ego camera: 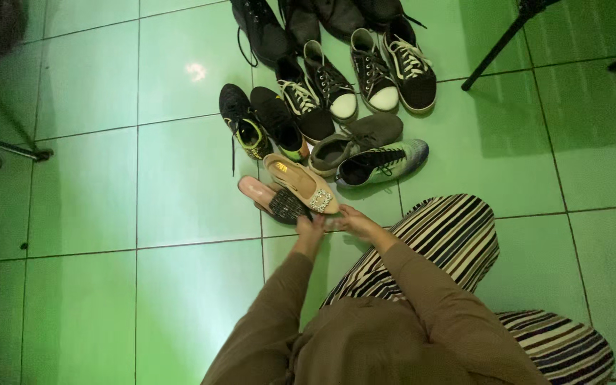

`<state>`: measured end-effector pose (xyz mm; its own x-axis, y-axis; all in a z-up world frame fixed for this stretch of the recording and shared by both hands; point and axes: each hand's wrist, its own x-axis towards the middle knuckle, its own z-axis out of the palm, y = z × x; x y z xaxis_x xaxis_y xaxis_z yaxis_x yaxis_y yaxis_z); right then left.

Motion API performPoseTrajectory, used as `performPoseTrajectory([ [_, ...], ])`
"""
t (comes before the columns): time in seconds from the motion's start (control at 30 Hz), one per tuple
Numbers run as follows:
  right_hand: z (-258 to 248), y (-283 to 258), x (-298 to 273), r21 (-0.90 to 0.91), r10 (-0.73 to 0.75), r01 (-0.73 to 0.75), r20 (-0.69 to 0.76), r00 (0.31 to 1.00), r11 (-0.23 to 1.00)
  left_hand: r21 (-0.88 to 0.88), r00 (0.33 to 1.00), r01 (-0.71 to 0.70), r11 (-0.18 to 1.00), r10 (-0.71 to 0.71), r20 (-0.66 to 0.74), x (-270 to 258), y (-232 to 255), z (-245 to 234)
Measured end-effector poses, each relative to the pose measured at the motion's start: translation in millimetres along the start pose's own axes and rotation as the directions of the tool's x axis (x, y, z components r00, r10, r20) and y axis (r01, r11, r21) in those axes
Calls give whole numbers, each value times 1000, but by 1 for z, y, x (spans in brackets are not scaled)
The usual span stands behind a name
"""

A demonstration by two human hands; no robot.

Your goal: The person removes various shoes from a plastic shoe rack and places them on the floor. They then move a small table and place a pair of black boots on it.

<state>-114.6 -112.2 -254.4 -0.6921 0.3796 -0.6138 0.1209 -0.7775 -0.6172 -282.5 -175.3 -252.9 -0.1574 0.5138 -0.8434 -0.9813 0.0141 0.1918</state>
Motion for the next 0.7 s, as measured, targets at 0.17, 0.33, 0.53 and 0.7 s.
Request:
performPoseTrajectory([
  [0.17, 6, 0, 5, -135, -48, 49, 9, 999, 990, -212, 996, 51, 976, -34, 83, -7, -39, -1],
  [0.33, -5, -4, 0, -65, -9, -5, -213, 977, 998, -422, 979, 141, 896, -61, 197, 0, -38, 8],
  [0.53, -7, -4, -2, -95, -4, -21, -256, 967, 995, -507, 976, 191, 840, -106, 193, -6, -24, -6],
  [0.7, -6, -1, -7, -111, -43, 16, -247, 968, 994, -99, 999, 53, 994, -52, 15, -31, -22, -27],
])
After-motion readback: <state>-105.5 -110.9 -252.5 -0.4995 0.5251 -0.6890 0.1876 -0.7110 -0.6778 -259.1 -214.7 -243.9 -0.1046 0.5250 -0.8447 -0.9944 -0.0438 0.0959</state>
